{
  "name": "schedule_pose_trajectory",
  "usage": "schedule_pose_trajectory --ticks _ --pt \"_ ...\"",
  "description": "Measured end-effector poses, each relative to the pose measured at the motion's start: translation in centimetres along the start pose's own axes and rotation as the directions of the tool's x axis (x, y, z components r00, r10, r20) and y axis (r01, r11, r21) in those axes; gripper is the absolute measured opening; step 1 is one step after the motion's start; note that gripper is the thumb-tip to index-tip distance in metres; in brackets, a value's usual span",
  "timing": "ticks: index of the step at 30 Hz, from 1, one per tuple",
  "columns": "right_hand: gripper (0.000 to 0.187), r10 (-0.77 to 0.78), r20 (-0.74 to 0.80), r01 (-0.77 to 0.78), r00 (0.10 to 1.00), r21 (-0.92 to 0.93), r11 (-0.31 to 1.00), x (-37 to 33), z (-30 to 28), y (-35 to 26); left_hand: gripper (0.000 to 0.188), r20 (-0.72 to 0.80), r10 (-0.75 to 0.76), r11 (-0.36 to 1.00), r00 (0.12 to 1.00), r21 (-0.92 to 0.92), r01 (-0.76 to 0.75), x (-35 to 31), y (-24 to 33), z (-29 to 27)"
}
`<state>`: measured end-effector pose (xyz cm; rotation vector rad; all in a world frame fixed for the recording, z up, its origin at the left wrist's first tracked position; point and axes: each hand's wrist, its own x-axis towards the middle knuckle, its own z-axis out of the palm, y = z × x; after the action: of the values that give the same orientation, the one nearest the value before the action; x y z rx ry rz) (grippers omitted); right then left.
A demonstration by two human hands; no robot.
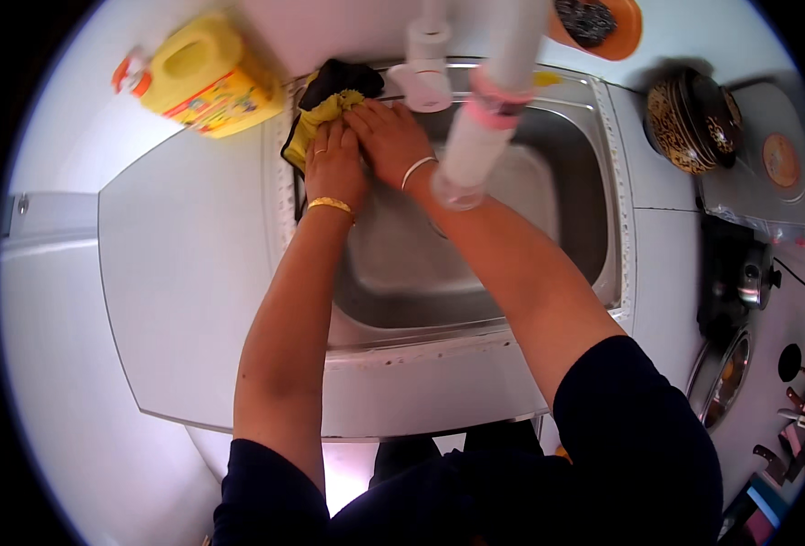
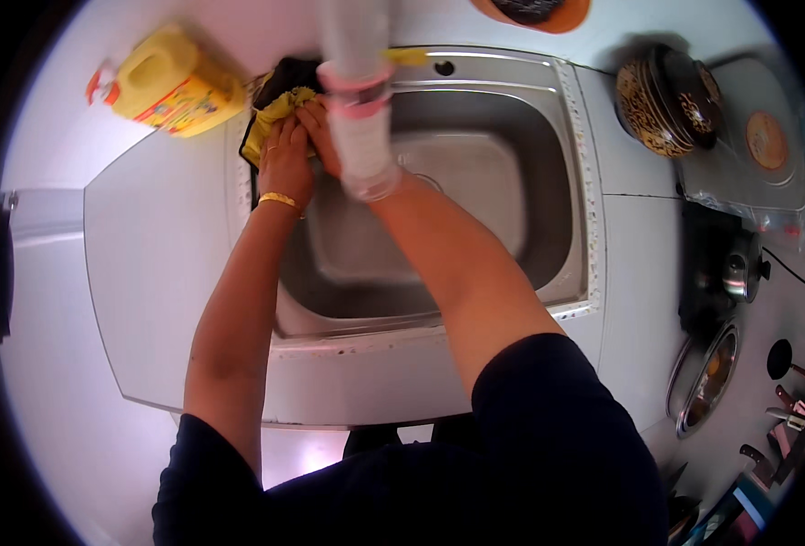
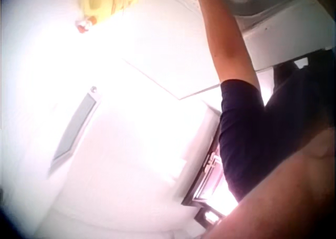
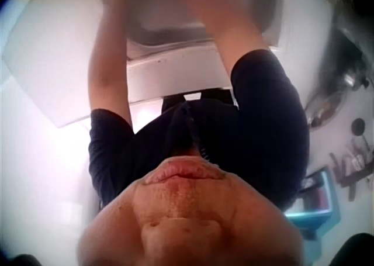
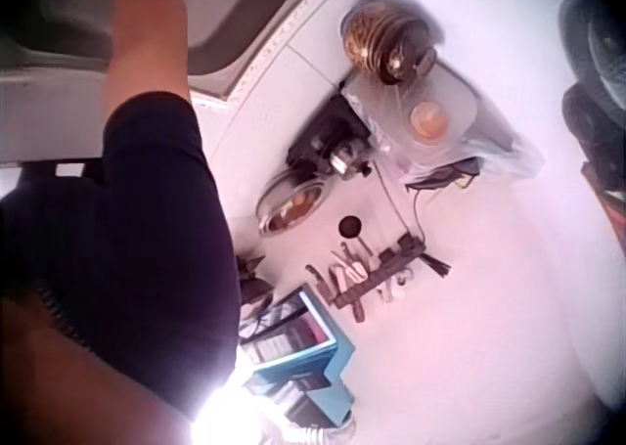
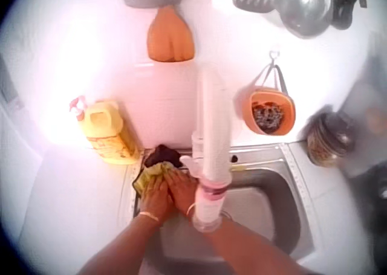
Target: The person picks up two eggplants and then moves to a sink to wash their hands and scrub a yellow cleaning cloth and a black cloth. They then use the yellow cloth to wipe the edges of the sink and the countertop.
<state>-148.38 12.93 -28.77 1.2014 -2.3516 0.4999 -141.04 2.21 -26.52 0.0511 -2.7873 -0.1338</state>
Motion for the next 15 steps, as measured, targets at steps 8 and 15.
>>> schedule_pose_trajectory --ticks 8,15 --pt "0.042 0.168 0.224 -0.164 0.960 -0.036 0.986 -5.8 -8.8 9.5 0.040 -0.085 0.062 0.969 0.994 -0.232 -0.080 3.8 12.3 3.0" --pt "0.037 0.320 0.192 -0.270 0.928 -0.244 0.931 -11.4 -15.2 18.4 0.025 -0.199 0.194 0.902 0.961 -0.348 -0.254 8.9 23.4 5.3"
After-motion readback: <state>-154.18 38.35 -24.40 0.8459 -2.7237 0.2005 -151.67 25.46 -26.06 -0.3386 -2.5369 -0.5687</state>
